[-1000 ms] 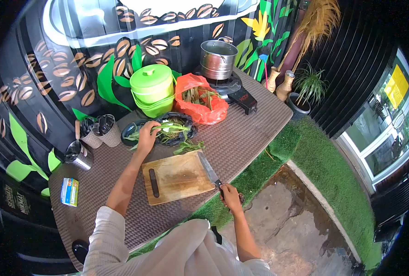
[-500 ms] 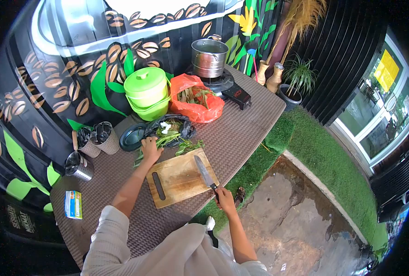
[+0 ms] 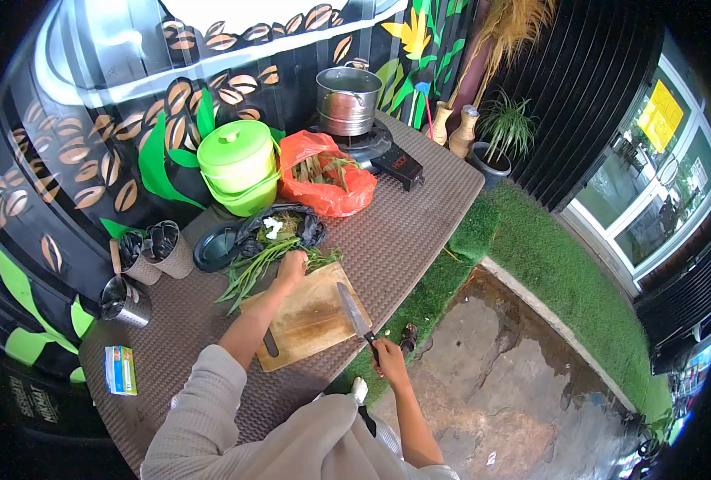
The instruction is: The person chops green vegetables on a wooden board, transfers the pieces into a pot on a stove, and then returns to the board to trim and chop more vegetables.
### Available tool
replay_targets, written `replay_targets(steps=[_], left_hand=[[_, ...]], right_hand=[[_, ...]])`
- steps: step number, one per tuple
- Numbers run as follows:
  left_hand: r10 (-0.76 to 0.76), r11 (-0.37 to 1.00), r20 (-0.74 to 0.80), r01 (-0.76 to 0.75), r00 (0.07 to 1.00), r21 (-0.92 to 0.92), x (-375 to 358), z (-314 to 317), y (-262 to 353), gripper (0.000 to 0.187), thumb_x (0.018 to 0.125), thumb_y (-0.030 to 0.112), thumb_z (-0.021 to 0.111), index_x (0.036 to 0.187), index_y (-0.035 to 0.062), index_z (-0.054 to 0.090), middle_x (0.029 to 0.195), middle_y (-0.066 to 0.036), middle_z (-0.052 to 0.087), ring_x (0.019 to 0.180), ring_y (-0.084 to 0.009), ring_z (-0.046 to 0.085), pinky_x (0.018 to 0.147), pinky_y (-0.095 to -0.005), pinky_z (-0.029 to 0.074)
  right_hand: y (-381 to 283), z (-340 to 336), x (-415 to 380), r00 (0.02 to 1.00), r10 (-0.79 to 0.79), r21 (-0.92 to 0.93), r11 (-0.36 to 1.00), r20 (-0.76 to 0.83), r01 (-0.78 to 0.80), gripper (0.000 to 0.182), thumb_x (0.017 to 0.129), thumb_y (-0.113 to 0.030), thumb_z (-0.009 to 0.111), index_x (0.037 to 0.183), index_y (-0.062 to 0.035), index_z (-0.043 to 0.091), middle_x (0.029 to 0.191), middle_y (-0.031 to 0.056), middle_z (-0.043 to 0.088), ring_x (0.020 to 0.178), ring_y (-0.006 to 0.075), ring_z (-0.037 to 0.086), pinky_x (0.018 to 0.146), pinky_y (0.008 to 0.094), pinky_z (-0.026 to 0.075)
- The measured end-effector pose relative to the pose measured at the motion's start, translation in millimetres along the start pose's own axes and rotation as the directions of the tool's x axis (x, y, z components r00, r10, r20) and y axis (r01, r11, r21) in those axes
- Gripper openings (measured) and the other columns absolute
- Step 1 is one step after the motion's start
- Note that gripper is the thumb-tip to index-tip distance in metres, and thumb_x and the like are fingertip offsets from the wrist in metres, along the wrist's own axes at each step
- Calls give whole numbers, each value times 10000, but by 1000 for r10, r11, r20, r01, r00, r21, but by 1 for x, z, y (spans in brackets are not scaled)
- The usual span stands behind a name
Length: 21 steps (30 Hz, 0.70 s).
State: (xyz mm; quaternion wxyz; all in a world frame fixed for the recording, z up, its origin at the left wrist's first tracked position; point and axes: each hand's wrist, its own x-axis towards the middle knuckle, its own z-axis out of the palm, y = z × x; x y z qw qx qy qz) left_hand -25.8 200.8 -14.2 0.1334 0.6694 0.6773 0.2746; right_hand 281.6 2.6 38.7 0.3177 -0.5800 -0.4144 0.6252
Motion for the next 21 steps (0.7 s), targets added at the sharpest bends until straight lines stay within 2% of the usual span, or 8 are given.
replay_targets(steps=[4,6,8,11,14,16,17,21], left_hand=[[10,998,91,-4,996,-69,5,-8,-2,84,738,-25,569,714,2,646,763,-246,638,773,-371,655,691,-441,517],[274,909,21,-251,962,-333,7,-19,-5,131,738,-22,567,803,11,675,790,-240,645,772,-341,666,690,-423,514],[241,921,111,-191,964,-339,16,-23,-9,195,743,-20,565,894,15,684,802,-217,656,769,-312,671,695,-399,513],[159,969,207,-113,965,-218,25,-11,-14,211,744,-12,563,925,11,668,811,-195,665,752,-343,652,703,-400,510],[212,967,150,-185,966,-174,29,7,-20,172,736,-13,580,889,17,653,820,-193,651,775,-368,624,719,-410,497],[331,943,0,-330,944,-47,28,8,-16,154,724,-1,621,875,28,630,866,-195,622,853,-380,590,779,-416,479],[274,961,-10,-275,962,-41,28,10,-13,185,710,-17,651,881,38,606,909,-182,604,929,-363,572,834,-415,465],[297,954,-54,-294,953,61,28,2,-9,274,693,-72,647,934,43,587,957,-159,604,947,-351,574,840,-423,470]], right_hand=[[4,-9,9,1000,22,13,1000,-10,-22,251,943,-269,451,862,-56,557,548,14,477,364,89,394,344,250,280],[5,-12,14,1000,14,-15,1000,-7,-14,243,942,-259,453,856,-56,553,547,16,478,362,91,394,341,249,277],[6,-13,21,1000,5,-5,1000,17,-5,238,942,-252,454,853,-54,552,546,16,477,361,91,394,341,249,277],[-4,-12,23,999,-10,-25,1000,41,11,229,941,-239,457,851,-49,549,545,17,478,360,92,396,340,249,279],[-11,-11,22,998,-20,-60,998,55,23,227,942,-234,458,854,-44,546,547,19,480,361,91,397,339,250,282],[-12,-15,26,997,-29,-71,997,65,33,228,943,-234,458,857,-42,545,548,19,481,362,90,397,339,251,282],[-10,-17,28,997,-27,-64,997,77,32,227,942,-234,456,859,-42,544,548,18,481,364,87,396,340,250,283],[-11,-27,31,996,-6,-59,998,90,11,220,939,-230,452,860,-45,540,547,12,474,372,81,397,340,249,284]])
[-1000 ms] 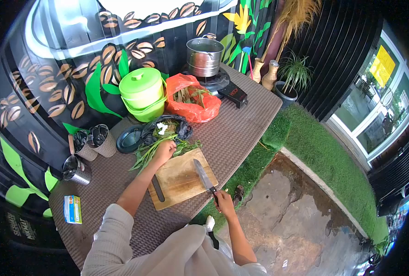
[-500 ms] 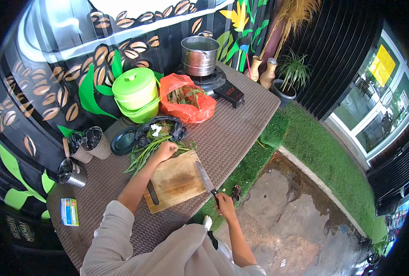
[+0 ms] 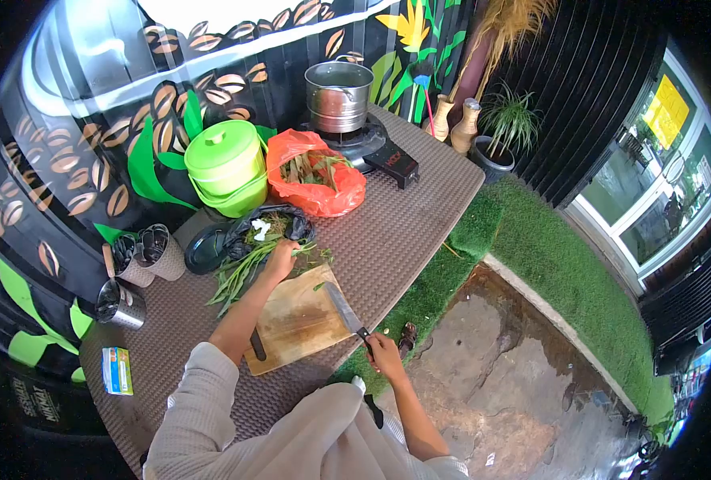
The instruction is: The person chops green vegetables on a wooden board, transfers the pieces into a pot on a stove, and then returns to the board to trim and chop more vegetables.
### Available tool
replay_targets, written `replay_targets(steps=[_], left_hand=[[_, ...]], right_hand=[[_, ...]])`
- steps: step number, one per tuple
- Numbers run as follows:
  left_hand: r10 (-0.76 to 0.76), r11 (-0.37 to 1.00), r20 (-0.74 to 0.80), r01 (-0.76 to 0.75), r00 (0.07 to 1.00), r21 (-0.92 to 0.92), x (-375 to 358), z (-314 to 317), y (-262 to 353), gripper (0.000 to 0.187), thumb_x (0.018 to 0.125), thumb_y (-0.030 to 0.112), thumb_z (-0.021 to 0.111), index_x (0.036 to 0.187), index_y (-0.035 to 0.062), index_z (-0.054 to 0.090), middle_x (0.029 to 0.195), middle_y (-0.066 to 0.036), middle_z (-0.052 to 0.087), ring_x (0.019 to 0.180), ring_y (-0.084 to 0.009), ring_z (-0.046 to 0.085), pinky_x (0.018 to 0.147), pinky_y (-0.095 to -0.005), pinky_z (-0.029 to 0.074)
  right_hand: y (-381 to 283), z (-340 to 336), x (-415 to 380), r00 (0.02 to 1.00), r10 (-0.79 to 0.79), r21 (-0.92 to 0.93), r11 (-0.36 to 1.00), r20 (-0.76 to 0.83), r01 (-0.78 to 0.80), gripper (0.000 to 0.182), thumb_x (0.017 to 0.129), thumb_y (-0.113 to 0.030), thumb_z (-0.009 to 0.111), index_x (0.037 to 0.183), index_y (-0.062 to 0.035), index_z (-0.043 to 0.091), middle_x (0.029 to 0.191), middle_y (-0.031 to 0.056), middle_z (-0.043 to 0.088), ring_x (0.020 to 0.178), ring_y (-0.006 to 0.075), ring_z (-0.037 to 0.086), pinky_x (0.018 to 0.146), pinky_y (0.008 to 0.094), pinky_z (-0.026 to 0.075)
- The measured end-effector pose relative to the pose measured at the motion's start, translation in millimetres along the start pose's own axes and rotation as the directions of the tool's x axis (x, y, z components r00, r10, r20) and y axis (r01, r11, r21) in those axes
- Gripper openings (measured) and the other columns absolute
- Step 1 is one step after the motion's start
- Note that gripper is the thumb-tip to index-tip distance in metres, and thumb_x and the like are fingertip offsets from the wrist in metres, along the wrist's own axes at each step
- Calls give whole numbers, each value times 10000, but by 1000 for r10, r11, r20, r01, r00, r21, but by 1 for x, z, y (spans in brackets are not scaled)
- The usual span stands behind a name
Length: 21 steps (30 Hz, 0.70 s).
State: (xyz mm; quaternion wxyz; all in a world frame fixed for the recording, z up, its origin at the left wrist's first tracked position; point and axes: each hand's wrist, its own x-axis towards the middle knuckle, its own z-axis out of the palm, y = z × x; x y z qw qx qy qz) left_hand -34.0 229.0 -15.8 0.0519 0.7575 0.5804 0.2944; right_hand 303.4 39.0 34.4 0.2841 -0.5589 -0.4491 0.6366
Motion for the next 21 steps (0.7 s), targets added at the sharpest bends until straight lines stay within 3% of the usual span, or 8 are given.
replay_targets(steps=[4,7,9,10,12,16,18,21], left_hand=[[-90,996,-2,90,996,-10,4,-4,9,257,677,-68,663,904,28,593,939,-176,623,904,-369,580,810,-429,472],[-256,965,17,255,966,62,4,4,6,256,683,-45,656,920,31,595,920,-167,637,891,-366,589,793,-427,480],[-97,995,-45,96,994,-16,3,7,0,293,694,-30,648,968,40,570,916,-165,623,836,-365,606,754,-456,491],[-100,995,-47,99,994,-14,3,6,-1,293,694,-30,648,968,40,570,916,-165,623,836,-365,606,754,-456,491],[-96,965,-76,74,992,-252,4,3,2,245,674,-13,640,914,25,611,881,-138,658,848,-304,635,781,-372,495],[-221,871,58,224,974,-438,-1,-17,12,229,667,20,677,896,11,666,914,-112,692,903,-209,650,818,-304,482],[-213,857,61,217,975,-468,-7,-25,14,234,677,19,674,911,7,666,919,-104,691,890,-201,646,814,-303,482],[-216,832,58,215,975,-512,-20,-33,19,240,693,26,672,932,0,674,909,-97,694,864,-184,647,809,-302,486]], right_hand=[[1,-8,5,1000,26,26,999,7,-27,213,937,-232,453,868,-50,538,548,5,468,373,78,393,336,244,276],[2,-11,11,1000,1,-43,999,7,-1,240,934,-244,460,844,-41,551,559,11,487,395,82,427,358,254,310],[1,-9,16,976,-213,-346,920,-48,183,268,918,-267,501,829,-25,573,576,58,528,442,175,499,438,313,402],[0,-9,19,976,-213,-347,919,-44,185,268,918,-267,501,829,-25,573,576,58,528,442,175,499,438,313,402],[-7,-9,29,890,-456,-663,661,20,353,285,889,-297,547,837,-21,599,645,127,601,585,298,598,574,387,476],[-30,-2,59,923,-384,-710,647,13,279,284,866,-323,577,876,-41,613,737,173,646,732,372,627,665,435,496],[-29,3,86,878,-477,-802,542,-49,250,302,869,-316,564,963,-35,624,783,210,659,761,396,647,699,496,506],[-47,12,93,873,-475,-821,539,-108,191,297,857,-312,584,962,-35,605,801,214,658,759,404,644,687,494,508]])
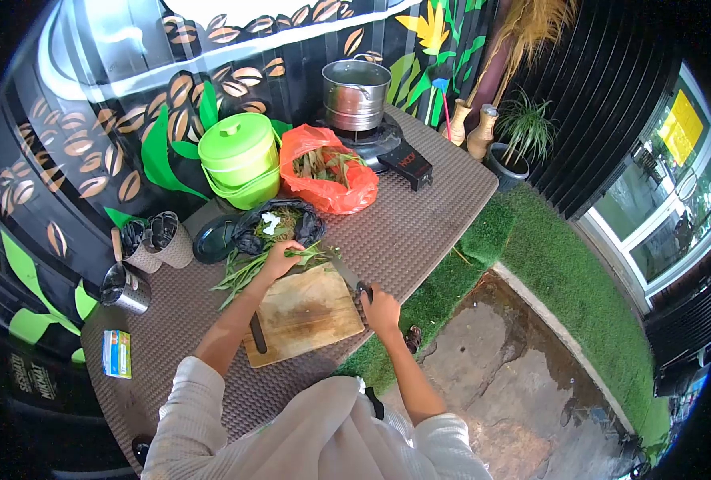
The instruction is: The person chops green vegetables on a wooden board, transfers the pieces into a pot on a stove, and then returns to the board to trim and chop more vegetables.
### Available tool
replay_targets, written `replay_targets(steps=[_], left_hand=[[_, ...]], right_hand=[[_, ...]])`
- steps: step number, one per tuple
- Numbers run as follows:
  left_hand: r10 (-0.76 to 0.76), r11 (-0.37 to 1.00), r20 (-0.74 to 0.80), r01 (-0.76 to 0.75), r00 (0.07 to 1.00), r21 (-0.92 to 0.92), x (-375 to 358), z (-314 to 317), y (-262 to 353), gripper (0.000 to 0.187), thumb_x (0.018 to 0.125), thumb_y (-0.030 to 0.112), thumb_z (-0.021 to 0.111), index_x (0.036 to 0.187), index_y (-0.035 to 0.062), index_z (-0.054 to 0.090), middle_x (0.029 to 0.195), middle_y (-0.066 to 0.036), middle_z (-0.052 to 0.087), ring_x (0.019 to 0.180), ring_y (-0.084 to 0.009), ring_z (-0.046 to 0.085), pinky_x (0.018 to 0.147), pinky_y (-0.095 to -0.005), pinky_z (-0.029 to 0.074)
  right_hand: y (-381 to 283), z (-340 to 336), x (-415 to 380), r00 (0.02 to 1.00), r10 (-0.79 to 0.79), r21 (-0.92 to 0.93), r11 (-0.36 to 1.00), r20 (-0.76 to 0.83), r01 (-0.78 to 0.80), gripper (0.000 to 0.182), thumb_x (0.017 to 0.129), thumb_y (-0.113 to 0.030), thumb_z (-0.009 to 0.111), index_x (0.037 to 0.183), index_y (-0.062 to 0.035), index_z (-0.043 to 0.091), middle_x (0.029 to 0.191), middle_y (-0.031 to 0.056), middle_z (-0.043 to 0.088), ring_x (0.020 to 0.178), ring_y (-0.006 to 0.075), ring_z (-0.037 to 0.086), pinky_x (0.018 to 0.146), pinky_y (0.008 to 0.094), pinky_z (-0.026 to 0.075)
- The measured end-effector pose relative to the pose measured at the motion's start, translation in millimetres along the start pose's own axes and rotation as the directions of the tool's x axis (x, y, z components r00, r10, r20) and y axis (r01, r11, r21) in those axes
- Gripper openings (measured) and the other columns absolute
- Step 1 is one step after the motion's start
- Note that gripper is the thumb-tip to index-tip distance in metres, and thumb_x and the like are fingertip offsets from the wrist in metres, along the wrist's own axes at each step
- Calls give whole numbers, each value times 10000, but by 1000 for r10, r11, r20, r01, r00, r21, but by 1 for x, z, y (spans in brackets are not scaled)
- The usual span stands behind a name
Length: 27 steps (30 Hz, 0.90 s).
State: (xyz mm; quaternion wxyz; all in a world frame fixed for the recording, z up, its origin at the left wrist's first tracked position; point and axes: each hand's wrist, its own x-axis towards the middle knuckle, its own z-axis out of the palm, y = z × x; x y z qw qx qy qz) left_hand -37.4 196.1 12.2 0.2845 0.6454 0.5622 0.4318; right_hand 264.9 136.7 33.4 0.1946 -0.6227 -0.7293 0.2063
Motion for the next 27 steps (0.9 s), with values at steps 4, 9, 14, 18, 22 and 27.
replay_targets(steps=[4,9,14,18,22,27], left_hand=[[-79,992,-17,77,997,-105,-23,-6,8,248,722,10,664,966,-31,672,952,-112,684,828,-177,654,753,-304,518],[-426,847,150,452,892,-279,-51,-12,18,282,797,1,653,1078,3,639,967,-91,646,846,-171,642,601,-245,481],[-349,886,94,361,932,-292,-71,-7,4,303,778,-18,697,1075,13,642,973,-88,634,855,-173,654,605,-271,520],[-270,949,23,270,962,-161,-82,-2,8,293,717,-12,742,997,33,671,928,-76,650,893,-215,643,682,-340,538],[-111,958,-41,118,993,262,-88,-2,16,286,636,10,780,900,47,677,884,-123,652,898,-303,610,832,-422,463],[-71,911,-122,114,990,395,-93,2,11,214,652,44,770,826,60,648,868,-117,626,941,-313,561,843,-426,432]], right_hand=[[-7,-1,-11,998,-40,64,997,-46,43,283,845,-309,599,944,-44,597,787,209,657,743,400,644,662,490,510],[1,-3,-29,990,-135,57,989,-39,137,285,836,-329,618,893,-50,614,733,205,649,698,388,641,624,475,508],[5,1,-12,987,-154,-60,987,-50,151,260,829,-306,630,886,-54,614,781,197,656,712,369,647,637,464,510],[3,3,-5,964,-188,-10,982,-190,190,259,829,-305,638,873,-50,625,753,196,650,689,367,640,618,451,503],[0,7,-24,958,-205,14,977,-200,213,259,828,-304,637,876,-50,625,738,187,649,684,371,638,617,452,503],[0,9,-48,984,-114,38,992,-140,120,252,811,-304,644,880,-62,635,718,172,653,666,356,644,604,442,510]])
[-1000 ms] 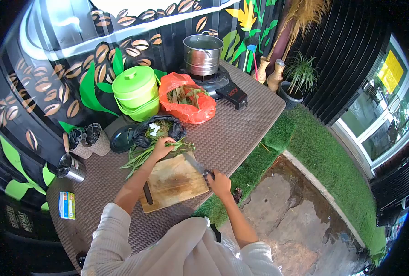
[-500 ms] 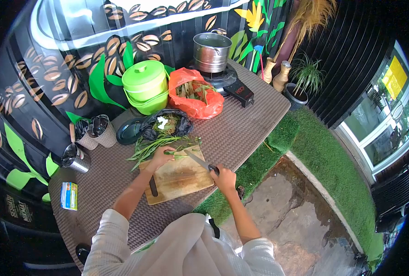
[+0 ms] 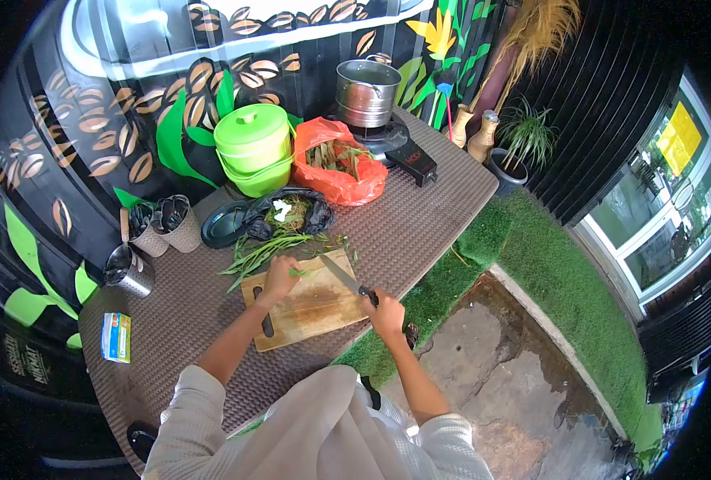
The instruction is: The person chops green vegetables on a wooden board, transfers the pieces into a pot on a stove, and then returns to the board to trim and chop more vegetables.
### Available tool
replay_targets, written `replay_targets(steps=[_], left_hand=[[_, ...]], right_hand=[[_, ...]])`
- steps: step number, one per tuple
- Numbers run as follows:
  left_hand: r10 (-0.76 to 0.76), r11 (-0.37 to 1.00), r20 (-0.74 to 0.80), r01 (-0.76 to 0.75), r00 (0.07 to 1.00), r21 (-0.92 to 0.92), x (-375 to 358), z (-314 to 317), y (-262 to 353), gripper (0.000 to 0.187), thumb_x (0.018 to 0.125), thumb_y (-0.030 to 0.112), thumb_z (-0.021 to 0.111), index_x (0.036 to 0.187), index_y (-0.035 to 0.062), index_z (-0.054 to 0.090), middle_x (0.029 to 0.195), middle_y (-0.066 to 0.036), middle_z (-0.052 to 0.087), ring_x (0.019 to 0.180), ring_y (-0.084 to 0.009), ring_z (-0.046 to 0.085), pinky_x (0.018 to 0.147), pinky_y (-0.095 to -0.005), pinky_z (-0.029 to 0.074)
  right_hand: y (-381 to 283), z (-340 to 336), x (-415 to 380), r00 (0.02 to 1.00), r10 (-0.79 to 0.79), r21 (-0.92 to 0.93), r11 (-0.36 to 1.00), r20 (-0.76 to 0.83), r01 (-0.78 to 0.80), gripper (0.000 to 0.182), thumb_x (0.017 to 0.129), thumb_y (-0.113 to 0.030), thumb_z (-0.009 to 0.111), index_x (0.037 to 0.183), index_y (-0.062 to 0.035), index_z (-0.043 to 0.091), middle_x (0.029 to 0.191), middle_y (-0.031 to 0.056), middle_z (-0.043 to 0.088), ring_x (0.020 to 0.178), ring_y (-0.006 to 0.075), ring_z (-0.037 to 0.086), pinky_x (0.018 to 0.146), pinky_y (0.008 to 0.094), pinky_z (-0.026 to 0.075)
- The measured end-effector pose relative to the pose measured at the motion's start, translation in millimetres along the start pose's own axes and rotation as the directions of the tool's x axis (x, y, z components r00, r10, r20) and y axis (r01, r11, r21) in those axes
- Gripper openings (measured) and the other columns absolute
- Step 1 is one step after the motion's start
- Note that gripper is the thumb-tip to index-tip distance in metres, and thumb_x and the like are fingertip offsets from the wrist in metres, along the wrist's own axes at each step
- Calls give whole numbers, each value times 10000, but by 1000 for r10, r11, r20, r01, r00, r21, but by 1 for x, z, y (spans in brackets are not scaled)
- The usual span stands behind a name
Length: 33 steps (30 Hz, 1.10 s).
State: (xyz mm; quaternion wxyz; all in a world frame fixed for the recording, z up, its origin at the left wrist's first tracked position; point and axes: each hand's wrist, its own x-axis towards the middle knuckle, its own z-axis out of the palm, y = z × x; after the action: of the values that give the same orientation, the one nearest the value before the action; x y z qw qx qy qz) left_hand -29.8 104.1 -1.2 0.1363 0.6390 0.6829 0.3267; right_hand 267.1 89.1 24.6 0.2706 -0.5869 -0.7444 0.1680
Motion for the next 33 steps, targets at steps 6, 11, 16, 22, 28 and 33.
replay_targets(steps=[6,11,16,22,28,33], left_hand=[[-62,998,120,63,991,-8,3,-6,0,157,708,91,750,830,75,651,876,-101,655,887,-301,609,741,-416,495],[-104,994,182,98,978,42,0,-12,-4,154,742,106,741,880,89,675,860,-109,693,802,-300,666,688,-412,525],[-161,984,287,133,944,116,-4,-23,-2,138,740,142,743,863,109,692,863,-92,694,854,-288,655,773,-469,485],[-284,812,280,75,917,579,-3,-22,15,179,715,209,764,846,113,690,866,-80,675,1017,-270,556,897,-508,342],[130,948,72,-145,989,282,-7,-10,24,190,715,228,773,848,124,687,870,-65,679,997,-280,546,876,-469,349],[-4,989,90,-9,996,151,-3,10,32,144,716,195,765,807,108,695,800,-61,690,910,-255,596,844,-461,374]], right_hand=[[-3,-3,-10,998,-64,-32,997,9,64,250,797,-298,647,883,-63,644,720,167,657,664,345,650,612,430,521],[-5,-2,-1,998,-46,-26,999,-35,45,251,796,-301,647,883,-65,648,709,170,655,659,347,649,609,431,519],[-8,3,-6,995,53,21,998,-82,-52,242,793,-297,649,867,-66,650,692,179,647,649,349,645,598,431,512],[-5,4,-21,999,-23,-72,997,-41,20,251,773,-300,666,871,-70,647,723,151,658,651,334,647,584,420,506],[-12,-19,-48,1000,18,-46,999,-11,-18,260,768,-308,681,867,-68,649,722,142,658,642,326,644,582,418,503],[-12,-17,-71,976,197,18,980,-88,-196,243,790,-305,677,882,-82,653,697,137,651,649,321,645,587,414,500]])
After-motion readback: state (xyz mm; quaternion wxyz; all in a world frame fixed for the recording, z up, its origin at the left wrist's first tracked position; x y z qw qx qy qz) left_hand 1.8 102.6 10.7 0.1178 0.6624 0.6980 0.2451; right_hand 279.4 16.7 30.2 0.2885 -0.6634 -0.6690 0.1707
